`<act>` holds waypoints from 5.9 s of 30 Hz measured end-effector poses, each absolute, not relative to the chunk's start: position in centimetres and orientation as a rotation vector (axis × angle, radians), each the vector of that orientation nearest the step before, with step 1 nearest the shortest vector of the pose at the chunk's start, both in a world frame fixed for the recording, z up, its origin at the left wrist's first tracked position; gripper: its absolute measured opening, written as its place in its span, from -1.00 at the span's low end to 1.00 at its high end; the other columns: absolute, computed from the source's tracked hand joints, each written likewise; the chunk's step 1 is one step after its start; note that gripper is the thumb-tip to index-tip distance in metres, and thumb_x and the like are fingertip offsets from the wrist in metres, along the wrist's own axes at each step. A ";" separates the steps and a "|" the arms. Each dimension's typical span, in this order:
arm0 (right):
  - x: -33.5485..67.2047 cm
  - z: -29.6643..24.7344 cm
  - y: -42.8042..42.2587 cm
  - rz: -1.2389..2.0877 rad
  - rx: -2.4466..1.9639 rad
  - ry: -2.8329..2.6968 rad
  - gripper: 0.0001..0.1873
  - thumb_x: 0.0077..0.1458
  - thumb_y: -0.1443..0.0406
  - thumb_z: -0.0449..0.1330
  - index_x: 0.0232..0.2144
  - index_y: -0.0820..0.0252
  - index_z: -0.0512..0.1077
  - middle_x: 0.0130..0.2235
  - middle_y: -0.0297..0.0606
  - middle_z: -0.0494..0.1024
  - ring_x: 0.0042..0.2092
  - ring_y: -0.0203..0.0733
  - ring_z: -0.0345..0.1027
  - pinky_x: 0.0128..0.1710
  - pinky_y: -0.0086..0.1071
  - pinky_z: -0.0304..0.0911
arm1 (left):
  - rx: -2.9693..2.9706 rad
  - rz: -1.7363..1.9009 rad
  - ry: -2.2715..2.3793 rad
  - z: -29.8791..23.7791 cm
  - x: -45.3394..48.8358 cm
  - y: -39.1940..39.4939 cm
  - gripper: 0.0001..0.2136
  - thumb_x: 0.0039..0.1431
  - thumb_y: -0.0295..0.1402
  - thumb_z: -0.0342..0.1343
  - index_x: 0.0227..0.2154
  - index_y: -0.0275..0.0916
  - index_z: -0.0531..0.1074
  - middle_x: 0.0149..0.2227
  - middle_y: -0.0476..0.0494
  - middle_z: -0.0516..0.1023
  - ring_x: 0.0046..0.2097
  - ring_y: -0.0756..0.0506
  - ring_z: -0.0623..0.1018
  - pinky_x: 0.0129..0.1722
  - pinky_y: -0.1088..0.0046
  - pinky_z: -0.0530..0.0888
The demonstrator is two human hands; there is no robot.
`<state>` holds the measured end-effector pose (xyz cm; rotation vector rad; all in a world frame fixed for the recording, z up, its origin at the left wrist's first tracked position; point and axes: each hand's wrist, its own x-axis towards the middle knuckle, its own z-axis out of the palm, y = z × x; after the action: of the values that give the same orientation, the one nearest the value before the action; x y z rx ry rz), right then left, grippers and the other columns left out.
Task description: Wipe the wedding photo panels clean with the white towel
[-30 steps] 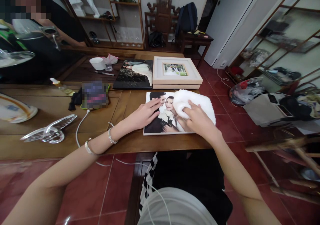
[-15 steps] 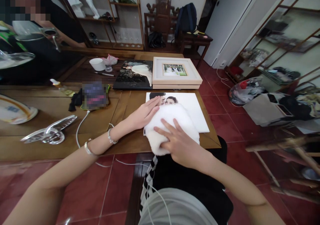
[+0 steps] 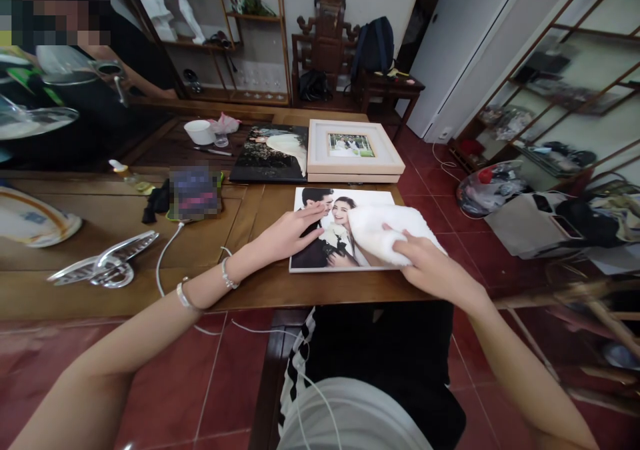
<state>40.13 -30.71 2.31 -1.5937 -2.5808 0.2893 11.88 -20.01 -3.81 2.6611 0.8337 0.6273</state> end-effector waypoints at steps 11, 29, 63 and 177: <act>34.0 4.8 -19.1 0.381 -1.370 -2.633 -0.72 -0.15 0.46 0.00 -0.36 0.24 0.41 -0.26 -0.16 0.54 -0.27 -0.10 0.32 -0.36 -0.37 0.08 | 2.676 0.641 0.838 -3.8 12.0 -20.1 -0.59 0.34 -0.30 -0.07 0.18 -0.34 0.28 0.24 -0.32 0.30 0.28 -0.20 0.27 0.25 0.17 0.26; 41.6 2.7 -19.1 0.359 -1.489 -2.495 -0.88 -0.25 0.46 -0.03 -0.57 0.15 0.16 -0.49 -0.32 0.33 -0.40 -0.20 0.20 -0.41 -0.37 -0.02 | 2.702 0.654 0.819 -4.0 11.9 -19.9 -0.59 0.35 -0.29 -0.08 0.21 -0.24 0.24 0.27 -0.22 0.26 0.29 -0.16 0.25 0.27 0.16 0.24; 40.9 3.0 -27.8 0.302 -1.512 -2.654 -0.77 -0.20 0.49 -0.03 -0.47 0.14 0.31 -0.30 -0.14 0.52 -0.18 -0.01 0.38 -0.19 -0.27 0.23 | 2.703 0.570 0.848 -4.1 11.7 -19.8 -0.56 0.36 -0.29 -0.09 0.26 -0.19 0.17 0.31 -0.20 0.19 0.33 -0.18 0.16 0.27 0.10 0.22; 35.3 0.8 -25.8 0.171 -1.455 -2.680 -0.56 -0.12 0.58 0.00 -0.19 0.29 0.46 0.18 0.07 0.35 0.32 0.19 -0.05 0.19 0.18 -0.01 | 2.708 0.630 0.832 -4.3 11.8 -19.9 -0.59 0.36 -0.25 -0.11 0.18 -0.32 0.27 0.28 -0.32 0.23 0.32 -0.18 0.20 0.29 0.13 0.19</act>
<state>35.28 -25.76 0.79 -1.4549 -2.6799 0.1709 11.78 -19.94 -4.29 2.7078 0.8317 0.6299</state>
